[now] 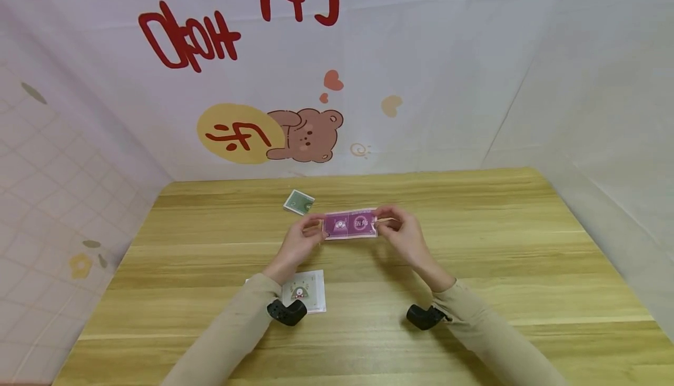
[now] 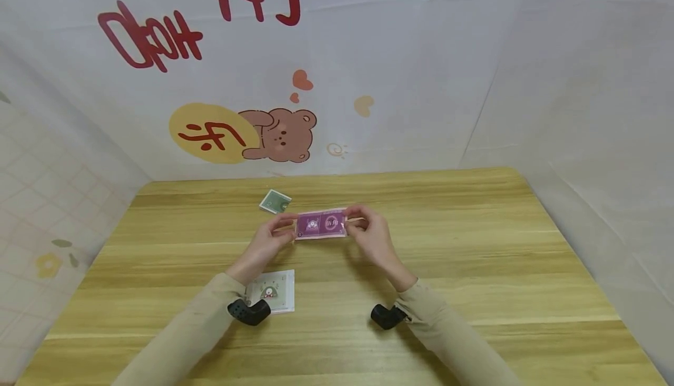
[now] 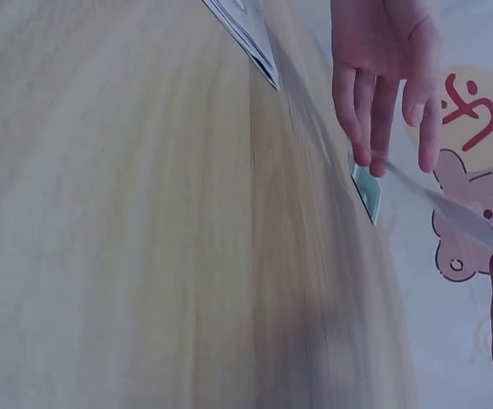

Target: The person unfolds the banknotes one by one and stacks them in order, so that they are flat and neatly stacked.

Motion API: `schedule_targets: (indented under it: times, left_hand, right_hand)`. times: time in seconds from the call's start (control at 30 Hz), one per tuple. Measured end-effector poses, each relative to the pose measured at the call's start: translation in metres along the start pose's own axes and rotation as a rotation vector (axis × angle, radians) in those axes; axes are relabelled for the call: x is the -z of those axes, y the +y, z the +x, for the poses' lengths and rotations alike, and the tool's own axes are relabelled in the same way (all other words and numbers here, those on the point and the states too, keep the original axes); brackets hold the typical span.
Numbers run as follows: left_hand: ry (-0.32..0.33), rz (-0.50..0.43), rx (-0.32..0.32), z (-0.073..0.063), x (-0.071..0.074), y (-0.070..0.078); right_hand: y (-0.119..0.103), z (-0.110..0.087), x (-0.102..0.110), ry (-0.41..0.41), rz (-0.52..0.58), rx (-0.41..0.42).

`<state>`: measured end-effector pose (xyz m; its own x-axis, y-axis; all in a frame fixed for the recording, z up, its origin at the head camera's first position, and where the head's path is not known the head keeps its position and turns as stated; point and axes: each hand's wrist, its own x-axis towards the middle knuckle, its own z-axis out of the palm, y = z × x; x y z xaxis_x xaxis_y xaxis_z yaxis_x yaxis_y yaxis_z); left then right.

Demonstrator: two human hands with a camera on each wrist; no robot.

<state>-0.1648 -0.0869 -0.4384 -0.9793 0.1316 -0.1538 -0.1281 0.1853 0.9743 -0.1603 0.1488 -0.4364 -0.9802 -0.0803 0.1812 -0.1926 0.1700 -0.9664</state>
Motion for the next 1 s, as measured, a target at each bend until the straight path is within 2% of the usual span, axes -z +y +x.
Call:
schedule_targets:
  times: [0.2,0.37,0.6,0.8,1.0]
  left_hand:
    - [0.055,-0.045,0.023,0.000,0.004,-0.001]
    - [0.088,-0.021,0.014,-0.005,0.013,0.001]
    - [0.078,0.004,-0.038,-0.017,0.028,-0.004]
    - [0.082,-0.003,-0.024,-0.029,0.042,-0.015]
    - [0.053,-0.024,0.002,-0.042,0.057,-0.022]
  right_hand:
    - [-0.002,-0.004,-0.004,-0.029,0.030,-0.015]
    - [-0.002,-0.007,-0.008,-0.040,0.028,-0.045]
    - [0.001,-0.014,-0.019,-0.091,-0.010,-0.053]
    - [0.004,-0.019,-0.032,-0.156,-0.086,-0.037]
    - [0.009,-0.020,-0.043,-0.224,-0.146,0.017]
